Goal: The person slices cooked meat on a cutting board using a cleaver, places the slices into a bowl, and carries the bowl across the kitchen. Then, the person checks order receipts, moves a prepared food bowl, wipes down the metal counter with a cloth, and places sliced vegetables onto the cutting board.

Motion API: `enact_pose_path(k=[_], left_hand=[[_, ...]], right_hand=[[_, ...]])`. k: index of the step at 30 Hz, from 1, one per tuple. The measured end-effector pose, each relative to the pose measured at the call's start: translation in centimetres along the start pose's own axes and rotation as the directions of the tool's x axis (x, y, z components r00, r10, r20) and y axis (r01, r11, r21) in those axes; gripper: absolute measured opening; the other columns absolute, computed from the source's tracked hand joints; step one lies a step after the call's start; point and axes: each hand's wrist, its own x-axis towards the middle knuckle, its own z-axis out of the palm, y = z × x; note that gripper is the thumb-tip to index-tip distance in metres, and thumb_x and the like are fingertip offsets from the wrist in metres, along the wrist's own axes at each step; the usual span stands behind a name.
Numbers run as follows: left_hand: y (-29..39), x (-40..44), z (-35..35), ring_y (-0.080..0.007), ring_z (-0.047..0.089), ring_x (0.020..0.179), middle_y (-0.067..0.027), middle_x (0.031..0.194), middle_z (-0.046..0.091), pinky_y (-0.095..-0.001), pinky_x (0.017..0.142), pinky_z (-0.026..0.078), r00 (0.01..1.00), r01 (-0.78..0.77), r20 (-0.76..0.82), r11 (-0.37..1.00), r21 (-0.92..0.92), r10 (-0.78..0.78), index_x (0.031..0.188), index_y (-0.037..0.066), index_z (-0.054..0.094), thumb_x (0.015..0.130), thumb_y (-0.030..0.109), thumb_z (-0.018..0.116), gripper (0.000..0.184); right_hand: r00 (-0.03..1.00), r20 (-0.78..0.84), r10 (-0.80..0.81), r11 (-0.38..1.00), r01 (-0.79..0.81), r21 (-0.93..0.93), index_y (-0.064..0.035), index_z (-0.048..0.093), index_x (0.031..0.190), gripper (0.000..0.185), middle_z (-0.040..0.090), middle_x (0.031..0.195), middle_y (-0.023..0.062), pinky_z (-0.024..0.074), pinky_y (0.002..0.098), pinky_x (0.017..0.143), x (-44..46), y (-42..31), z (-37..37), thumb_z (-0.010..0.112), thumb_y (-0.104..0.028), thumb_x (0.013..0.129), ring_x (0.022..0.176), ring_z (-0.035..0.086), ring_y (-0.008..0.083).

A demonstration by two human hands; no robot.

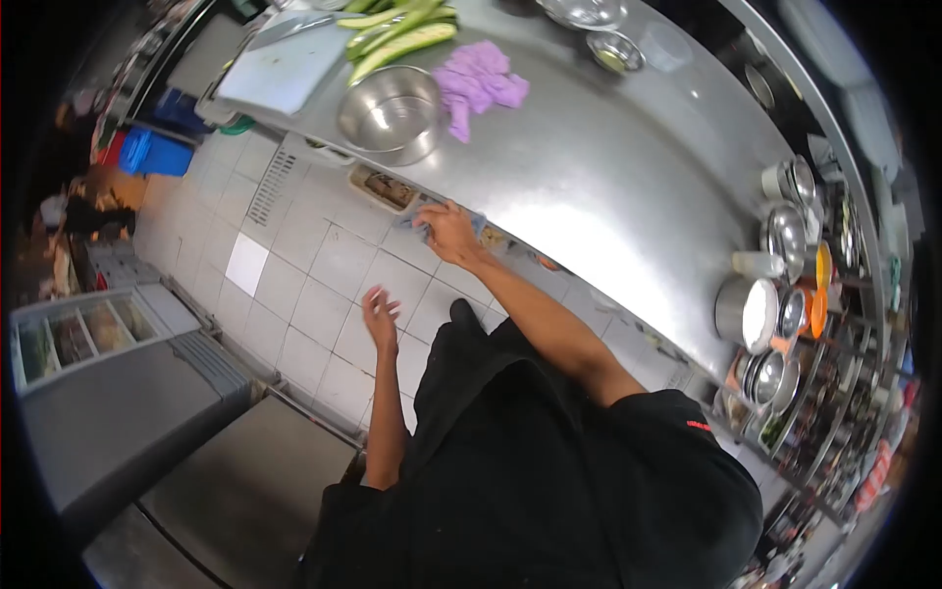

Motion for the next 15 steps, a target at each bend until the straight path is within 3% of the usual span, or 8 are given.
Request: enact_pose_path(k=[2, 4, 6, 8, 10, 13, 14, 15], left_hand=[[4.3, 0.2, 2.0, -0.0179, 0.064, 0.089, -0.0058, 0.108, 0.06, -0.0306, 0.073, 0.049, 0.974, 0.095, 0.209, 0.995, -0.015, -0.09, 0.126, 0.013, 0.053, 0.096, 0.032, 0.056, 0.036], [7.3, 0.2, 3.0, -0.0183, 0.064, 0.092, -0.0057, 0.11, 0.06, -0.0317, 0.076, 0.049, 0.95, 0.078, 0.303, 0.997, -0.006, -0.072, 0.127, 0.013, 0.053, 0.096, 0.033, 0.056, 0.037], [9.9, 0.9, 3.7, -0.0184, 0.064, 0.093, -0.006, 0.114, 0.059, -0.032, 0.078, 0.048, 0.892, -0.059, 0.453, 0.994, 0.087, 0.013, 0.13, 0.014, 0.052, 0.096, 0.034, 0.056, 0.039], [11.7, 2.2, 3.6, -0.018, 0.064, 0.094, -0.0068, 0.117, 0.059, -0.0322, 0.079, 0.048, 0.896, -0.068, 0.443, 0.996, 0.059, 0.035, 0.13, 0.014, 0.051, 0.096, 0.034, 0.055, 0.04], [13.6, 4.4, 3.3, -0.0177, 0.064, 0.097, -0.0076, 0.118, 0.059, -0.0319, 0.079, 0.048, 0.903, -0.033, 0.427, 0.999, -0.02, 0.039, 0.13, 0.014, 0.051, 0.096, 0.035, 0.055, 0.04], [17.2, 8.1, 3.2, -0.0186, 0.063, 0.097, -0.0077, 0.118, 0.059, -0.0332, 0.08, 0.048, 0.924, -0.039, 0.377, 0.998, -0.056, 0.057, 0.132, 0.014, 0.049, 0.096, 0.037, 0.055, 0.043], [18.6, 9.1, 3.4, -0.0186, 0.063, 0.097, -0.0077, 0.118, 0.059, -0.0332, 0.08, 0.048, 0.924, -0.047, 0.378, 0.997, -0.054, 0.064, 0.132, 0.014, 0.049, 0.096, 0.037, 0.055, 0.043], [20.0, 10.0, 3.8, -0.0187, 0.063, 0.096, -0.0086, 0.119, 0.058, -0.0337, 0.081, 0.048, 0.927, -0.026, 0.37, 0.996, -0.084, 0.055, 0.135, 0.014, 0.047, 0.096, 0.039, 0.055, 0.047]], right_hand=[[0.998, 0.053, -0.019, 0.984, 0.009, 0.179, -0.0138, 0.069, 0.095, 0.032, 0.062, 0.121, 0.0081, 0.0428, 0.0421, 0.089, 2.1, -2.4, -0.6, 0.062, 0.0, 0.067, 0.107, 0.057, 0.0321], [0.994, -0.102, -0.04, 0.944, 0.071, 0.323, -0.011, 0.069, 0.091, 0.032, 0.067, 0.109, 0.0106, 0.0463, 0.0403, 0.086, 1.6, -3.0, -3.7, 0.056, 0.005, 0.067, 0.099, 0.061, 0.0328], [0.951, -0.307, 0.017, 0.972, 0.057, 0.229, -0.0097, 0.069, 0.09, 0.033, 0.068, 0.108, 0.0119, 0.0466, 0.0403, 0.087, 1.0, -0.9, -6.2, 0.055, 0.007, 0.066, 0.098, 0.062, 0.0339], [0.951, -0.306, 0.054, 0.985, -0.101, -0.141, -0.0129, 0.068, 0.099, 0.035, 0.064, 0.12, 0.0121, 0.0434, 0.0453, 0.092, 0.2, 2.0, -10.7, 0.059, 0.003, 0.069, 0.107, 0.059, 0.0326], [0.95, -0.244, 0.196, 0.789, -0.3, -0.536, -0.0182, 0.057, 0.126, 0.048, 0.046, 0.142, 0.015, 0.0288, 0.0617, 0.1, -0.9, 3.0, -14.1, 0.069, -0.02, 0.08, 0.128, 0.043, 0.0371], [0.917, -0.239, 0.32, 0.853, -0.388, -0.35, -0.0126, 0.046, 0.138, 0.061, 0.045, 0.141, 0.0194, 0.0369, 0.0547, 0.098, -0.3, 5.4, -13.9, 0.069, -0.03, 0.085, 0.127, 0.047, 0.0357], [0.892, -0.135, 0.431, 0.902, -0.422, 0.089, -0.008, 0.038, 0.142, 0.07, 0.047, 0.138, 0.0214, 0.0417, 0.0491, 0.094, 0.3, 6.3, -12.6, 0.069, -0.036, 0.086, 0.122, 0.052, 0.0338], [0.876, 0.011, 0.482, 0.753, -0.421, 0.506, -0.0034, 0.03, 0.145, 0.079, 0.049, 0.135, 0.0235, 0.0466, 0.0435, 0.09, 0.8, 6.8, -11.6, 0.068, -0.042, 0.087, 0.117, 0.057, 0.0319]])
